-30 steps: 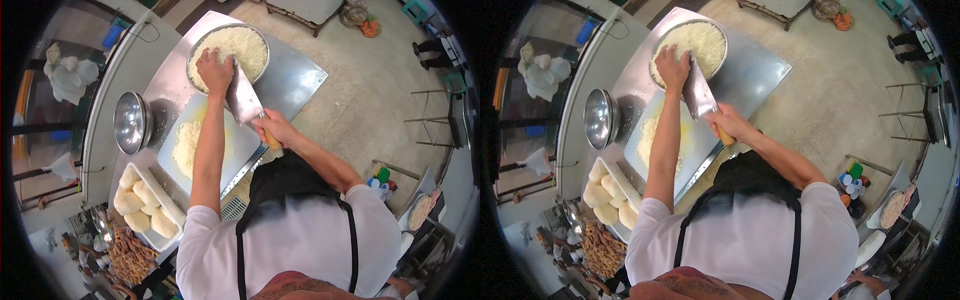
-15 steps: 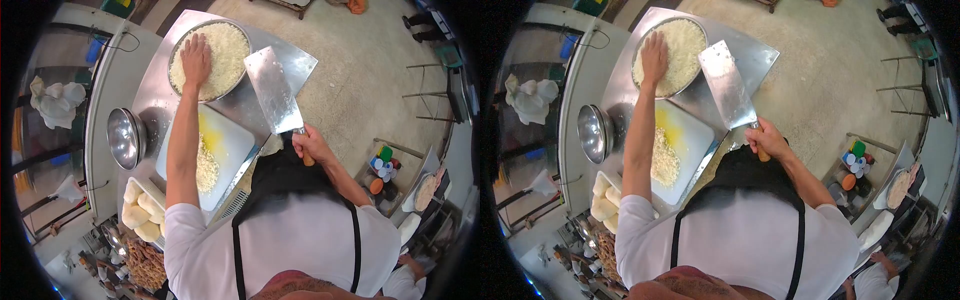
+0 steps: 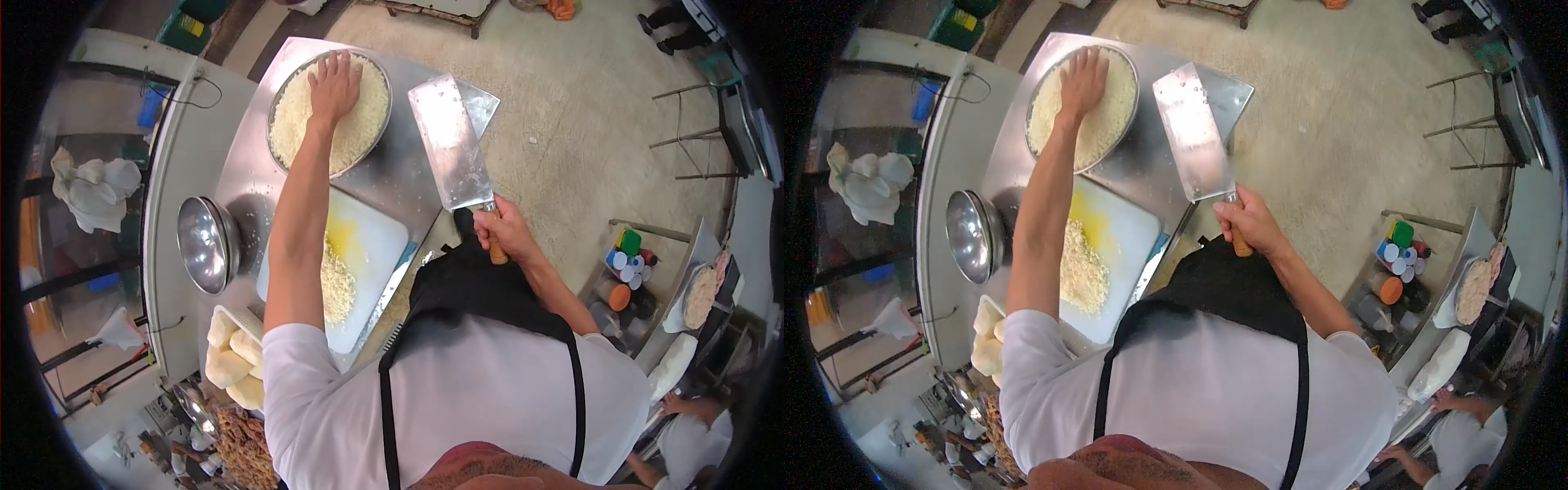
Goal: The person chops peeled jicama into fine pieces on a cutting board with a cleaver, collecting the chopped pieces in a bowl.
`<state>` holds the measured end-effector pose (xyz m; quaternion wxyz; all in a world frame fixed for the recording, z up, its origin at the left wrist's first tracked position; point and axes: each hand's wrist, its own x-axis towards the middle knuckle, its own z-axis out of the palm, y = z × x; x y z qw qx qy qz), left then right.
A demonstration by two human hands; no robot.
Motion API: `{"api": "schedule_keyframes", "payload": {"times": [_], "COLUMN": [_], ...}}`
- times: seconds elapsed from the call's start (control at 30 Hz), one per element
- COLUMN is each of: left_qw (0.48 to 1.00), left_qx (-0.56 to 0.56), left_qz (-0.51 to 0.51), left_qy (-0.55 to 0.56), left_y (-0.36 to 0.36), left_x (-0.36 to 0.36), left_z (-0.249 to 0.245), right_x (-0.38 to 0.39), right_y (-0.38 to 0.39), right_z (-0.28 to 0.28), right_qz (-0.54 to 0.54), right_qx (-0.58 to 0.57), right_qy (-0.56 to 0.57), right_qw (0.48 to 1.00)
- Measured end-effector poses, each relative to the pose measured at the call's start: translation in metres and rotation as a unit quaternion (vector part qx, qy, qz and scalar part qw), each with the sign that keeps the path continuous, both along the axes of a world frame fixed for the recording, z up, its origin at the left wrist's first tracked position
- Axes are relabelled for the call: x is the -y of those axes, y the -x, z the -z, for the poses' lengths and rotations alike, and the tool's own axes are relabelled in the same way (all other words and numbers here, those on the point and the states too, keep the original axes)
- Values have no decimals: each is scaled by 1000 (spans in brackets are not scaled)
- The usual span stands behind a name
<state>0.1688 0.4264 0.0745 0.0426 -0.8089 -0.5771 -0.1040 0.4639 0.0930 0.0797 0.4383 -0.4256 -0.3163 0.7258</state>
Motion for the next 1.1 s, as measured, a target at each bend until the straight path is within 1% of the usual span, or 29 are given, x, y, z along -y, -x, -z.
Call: {"api": "schedule_keyframes", "payload": {"times": [0.03,0.1,0.23,0.33,0.4,0.43,0.5,0.53,0.57,0.6,0.63,0.67,0.7,0.73,0.8,0.83,0.9,0.93,0.97,1.0,1.03,1.07,1.1], "left_qw": [1000,998,998,997,992,992,990,989,991,987,998,999,987,997,980,978,965,968,970,972,969,958,942], "left_qx": [-3,-16,-14,-15,-46,-45,14,14,75,136,54,43,86,-16,128,125,121,86,52,83,116,180,244], "left_qz": [6,42,48,18,-103,-107,-128,-132,-108,-86,-25,-20,-111,-73,-126,-144,-87,-113,-139,-174,-206,-221,-231], "left_qy": [-1,-37,-34,-68,-48,-46,62,62,31,6,-11,8,75,0,-83,-83,-217,-206,-193,-131,-72,-35,2], "left_y": [-4,-8,-4,20,49,66,96,101,105,110,142,154,116,138,109,128,179,215,257,296,329,351,365], "left_x": [2,11,13,13,18,16,8,4,0,-3,-35,-46,0,-15,66,92,142,171,207,250,293,333,367], "left_z": [2,13,15,-5,-24,-20,-7,3,15,38,77,86,30,52,-22,-22,-21,-11,7,31,58,85,113], "right_x": [2,4,14,16,27,31,31,29,29,30,29,28,26,25,28,29,32,30,30,32,29,23,14], "right_y": [1,3,0,-9,-10,-9,-8,-8,-6,-4,-4,-2,1,3,4,4,4,10,18,25,31,40,50], "right_z": [-2,-1,5,-6,-10,-10,-13,-16,-18,-14,-10,-8,-20,-21,-19,-17,-12,-14,-18,-20,-16,-9,-3], "right_qz": [1,1,-6,-13,-8,1,2,-3,-6,-10,-17,-31,-52,-77,-113,-131,-207,-222,-249,-273,-284,-276,-261], "right_qx": [5,10,31,44,51,52,51,60,70,70,69,69,93,97,129,129,182,181,240,297,296,342,381], "right_qy": [1,7,14,0,8,4,0,3,7,14,7,-7,9,8,-19,-19,-51,-55,-84,-113,-118,-231,-339], "right_qw": [1000,1000,999,999,999,999,999,998,998,997,997,997,994,992,985,983,960,957,935,908,904,868,820]}}
